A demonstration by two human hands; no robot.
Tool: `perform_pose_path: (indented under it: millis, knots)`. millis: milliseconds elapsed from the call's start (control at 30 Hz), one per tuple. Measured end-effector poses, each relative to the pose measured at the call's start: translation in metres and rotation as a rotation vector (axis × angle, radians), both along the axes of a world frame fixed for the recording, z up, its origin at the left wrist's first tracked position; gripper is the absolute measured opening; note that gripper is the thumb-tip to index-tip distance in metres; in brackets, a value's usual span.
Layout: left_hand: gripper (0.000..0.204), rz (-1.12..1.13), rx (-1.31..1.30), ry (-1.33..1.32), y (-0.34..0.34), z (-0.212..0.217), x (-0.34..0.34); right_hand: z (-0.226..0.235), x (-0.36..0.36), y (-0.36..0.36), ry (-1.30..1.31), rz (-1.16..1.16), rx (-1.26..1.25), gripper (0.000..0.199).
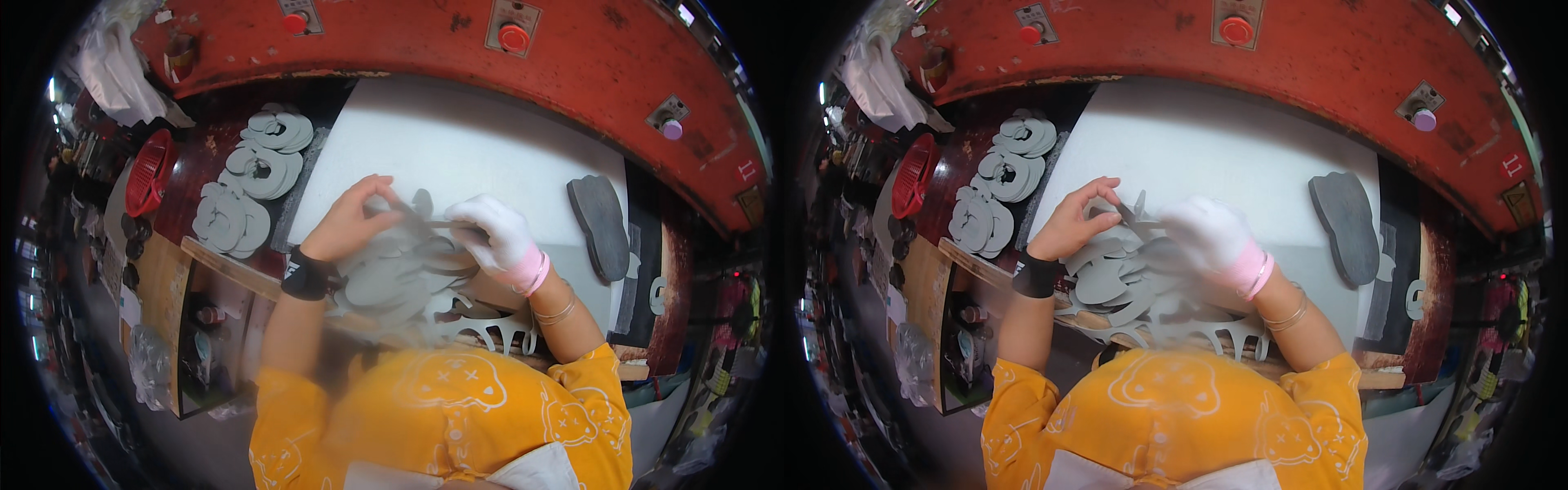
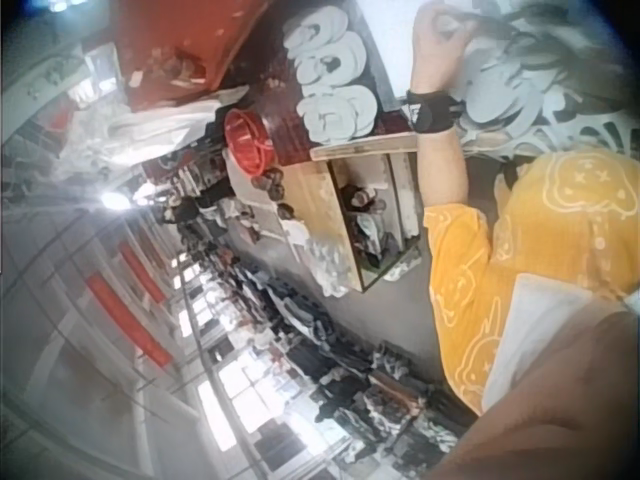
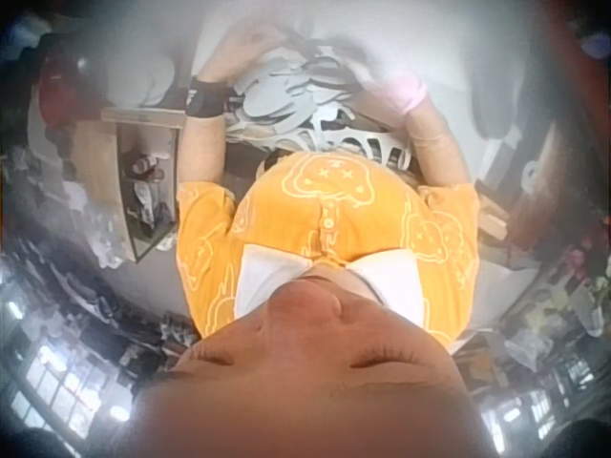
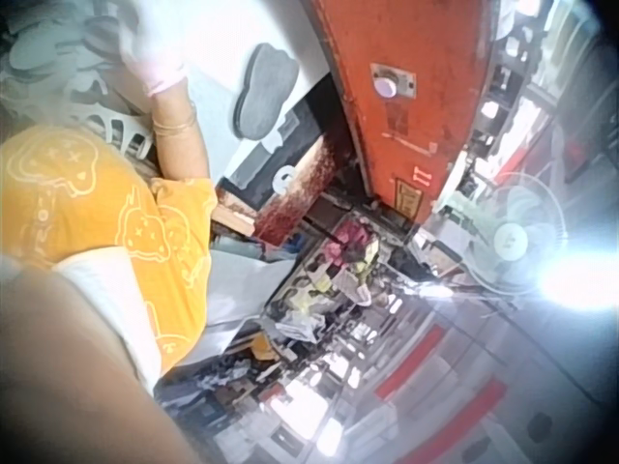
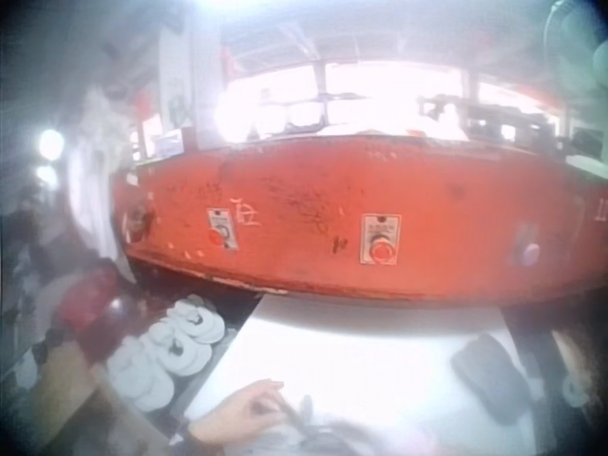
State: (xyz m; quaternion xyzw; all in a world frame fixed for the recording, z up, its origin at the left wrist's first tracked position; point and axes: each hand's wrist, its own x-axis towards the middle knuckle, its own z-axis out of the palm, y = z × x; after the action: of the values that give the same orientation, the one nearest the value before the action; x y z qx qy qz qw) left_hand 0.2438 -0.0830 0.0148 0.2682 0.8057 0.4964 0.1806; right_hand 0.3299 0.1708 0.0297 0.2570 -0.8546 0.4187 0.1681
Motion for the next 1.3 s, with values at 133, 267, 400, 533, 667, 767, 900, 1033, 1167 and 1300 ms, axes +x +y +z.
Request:
perform_pose_path:
  millis: [133,267,400,533,667,767,900,1033,1167,1300]
  knots:
    - [0.033,0.042,0.339,-0.124,0.013,0.012,0.002,0.015,0.003,-0.001,0.037,0.067,-0.033,0.029]
    - [0.029,-0.197,0.396,-0.267,0.010,0.021,0.003,0.044,0.002,0.002,-0.155,0.158,-0.065,0.032]
    - [0.010,-0.140,0.514,-0.463,0.006,0.025,0.010,0.078,-0.005,0.016,-0.513,0.153,-0.021,0.037]
    - [0.013,-0.060,0.475,-0.509,0.014,0.033,0.025,0.102,-0.007,0.025,-0.556,0.131,0.078,0.043]
    - [0.021,0.018,0.534,-0.446,0.001,0.048,0.047,0.101,-0.004,0.029,-0.638,0.172,-0.030,0.046]
    - [0.025,0.164,0.347,-0.346,-0.018,0.046,0.064,0.069,-0.009,0.016,-0.674,0.265,-0.109,0.048]
    - [0.032,0.298,-0.390,0.093,-0.020,0.019,0.079,0.010,-0.011,-0.014,-0.550,-0.034,0.452,0.044]
    - [0.037,0.315,-0.426,0.440,-0.012,0.001,0.090,-0.017,-0.006,-0.019,-0.407,-0.105,0.548,0.045]
    - [0.027,0.187,-0.409,0.579,-0.009,-0.001,0.103,-0.019,-0.008,-0.019,-0.030,-0.143,0.562,0.045]
    - [0.023,0.100,-0.141,0.519,-0.013,0.008,0.130,-0.002,0.006,-0.017,0.186,-0.062,0.406,0.037]
